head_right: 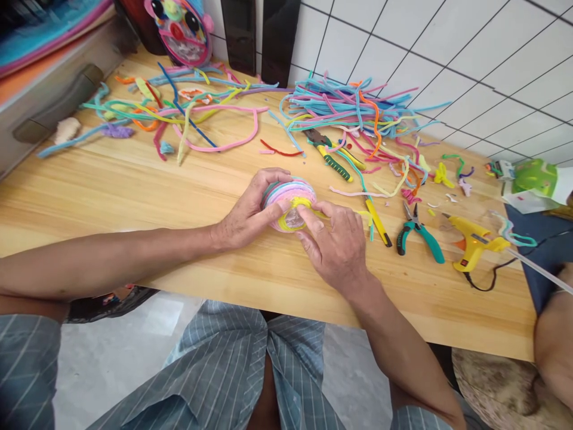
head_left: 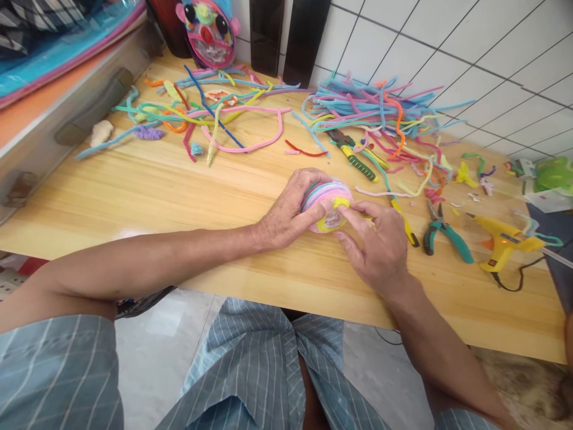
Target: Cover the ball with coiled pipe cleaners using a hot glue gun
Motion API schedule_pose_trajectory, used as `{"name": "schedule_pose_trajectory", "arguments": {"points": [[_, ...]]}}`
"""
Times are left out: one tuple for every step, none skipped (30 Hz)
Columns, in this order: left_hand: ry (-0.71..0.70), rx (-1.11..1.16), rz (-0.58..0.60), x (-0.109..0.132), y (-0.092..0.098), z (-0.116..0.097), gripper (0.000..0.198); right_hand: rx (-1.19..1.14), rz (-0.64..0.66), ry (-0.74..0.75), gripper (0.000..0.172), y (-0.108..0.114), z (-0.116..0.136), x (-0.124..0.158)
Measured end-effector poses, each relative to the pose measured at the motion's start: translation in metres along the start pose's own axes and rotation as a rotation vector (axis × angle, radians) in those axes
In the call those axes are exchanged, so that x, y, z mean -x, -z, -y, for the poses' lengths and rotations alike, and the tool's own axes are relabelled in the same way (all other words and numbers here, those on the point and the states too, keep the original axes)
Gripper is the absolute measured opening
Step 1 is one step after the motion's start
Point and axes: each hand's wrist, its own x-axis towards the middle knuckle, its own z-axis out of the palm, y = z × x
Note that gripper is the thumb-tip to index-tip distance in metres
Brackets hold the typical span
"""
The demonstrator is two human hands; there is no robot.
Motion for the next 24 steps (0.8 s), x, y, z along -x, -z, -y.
{"name": "schedule_pose_trajectory", "arguments": {"points": [[0.006,0.005,0.003,-0.0002,0.0004,-0.0007,0.048,-0.003,0.009,-0.008,0.051,0.0,-0.0002,0.0005],[0.01,0.011,0.002,-0.0004,0.0007,-0.001,0.047,-0.003,0.014,-0.015,0.05,-0.0001,-0.0003,0.001],[0.013,0.015,0.0,-0.0008,0.001,-0.001,0.046,0.001,0.015,-0.019,0.049,-0.0005,-0.0002,0.0013],[0.012,0.016,-0.001,-0.0012,0.0013,-0.0005,0.047,0.006,0.012,-0.017,0.049,-0.0009,-0.0001,0.0014],[0.01,0.012,-0.005,-0.0017,0.0016,0.0001,0.048,0.01,0.004,-0.012,0.049,-0.0015,0.0001,0.0013],[0.01,0.006,-0.007,-0.0023,0.0019,0.0009,0.05,0.014,-0.002,-0.007,0.049,-0.002,0.0004,0.0011],[0.014,0.002,-0.009,-0.0031,0.0023,0.0015,0.052,0.018,-0.008,-0.003,0.049,-0.0026,0.0006,0.0007],[0.023,0.003,-0.009,-0.0039,0.0027,0.0018,0.054,0.019,-0.011,0.002,0.049,-0.0031,0.0008,0.0003],[0.038,0.01,-0.005,-0.0047,0.0032,0.0018,0.055,0.018,-0.014,0.007,0.048,-0.0035,0.0008,-0.0001],[0.057,0.022,-0.001,-0.0054,0.0037,0.0015,0.055,0.014,-0.019,0.011,0.048,-0.0037,0.0005,-0.0005],[0.076,0.034,0.004,-0.0059,0.0042,0.001,0.054,0.007,-0.027,0.016,0.047,-0.0038,-0.0001,-0.0007],[0.091,0.043,0.006,-0.0063,0.0047,0.0005,0.053,-0.002,-0.036,0.021,0.046,-0.0036,-0.0009,-0.0008],[0.098,0.046,0.004,-0.0064,0.0052,0.0003,0.053,-0.01,-0.044,0.023,0.045,-0.0032,-0.0019,-0.0006],[0.1,0.041,-0.002,-0.0063,0.0057,0.0003,0.054,-0.015,-0.046,0.02,0.045,-0.0027,-0.0031,-0.0003],[0.095,0.029,-0.01,-0.0061,0.0063,0.0007,0.055,-0.018,-0.044,0.013,0.045,-0.0021,-0.0042,0.0003],[0.086,0.01,-0.016,-0.0059,0.0069,0.0014,0.057,-0.02,-0.04,0.005,0.045,-0.0015,-0.0052,0.0009],[0.076,-0.015,-0.017,-0.0058,0.0075,0.0021,0.058,-0.022,-0.036,-0.003,0.046,-0.001,-0.006,0.0015],[0.063,-0.042,-0.015,-0.0057,0.0082,0.0027,0.058,-0.026,-0.034,-0.008,0.048,-0.0005,-0.0065,0.002],[0.048,-0.068,-0.01,-0.0058,0.0088,0.0031,0.058,-0.032,-0.037,-0.008,0.05,-0.0003,-0.0067,0.0023],[0.032,-0.088,-0.003,-0.0059,0.0093,0.0032,0.057,-0.038,-0.044,-0.002,0.051,-0.0003,-0.0066,0.0024],[0.017,-0.103,0.003,-0.0061,0.0097,0.0031,0.056,-0.04,-0.052,0.007,0.051,-0.0005,-0.0064,0.0024],[0.007,-0.113,0.007,-0.0062,0.0098,0.0027,0.055,-0.038,-0.055,0.015,0.051,-0.0008,-0.0061,0.0024],[0.003,-0.118,0.007,-0.0063,0.0097,0.0023,0.056,-0.032,-0.053,0.023,0.051,-0.0013,-0.0059,0.0024],[0.003,-0.121,0.006,-0.0062,0.0093,0.0019,0.056,-0.023,-0.045,0.028,0.051,-0.0019,-0.0058,0.0025]]}}
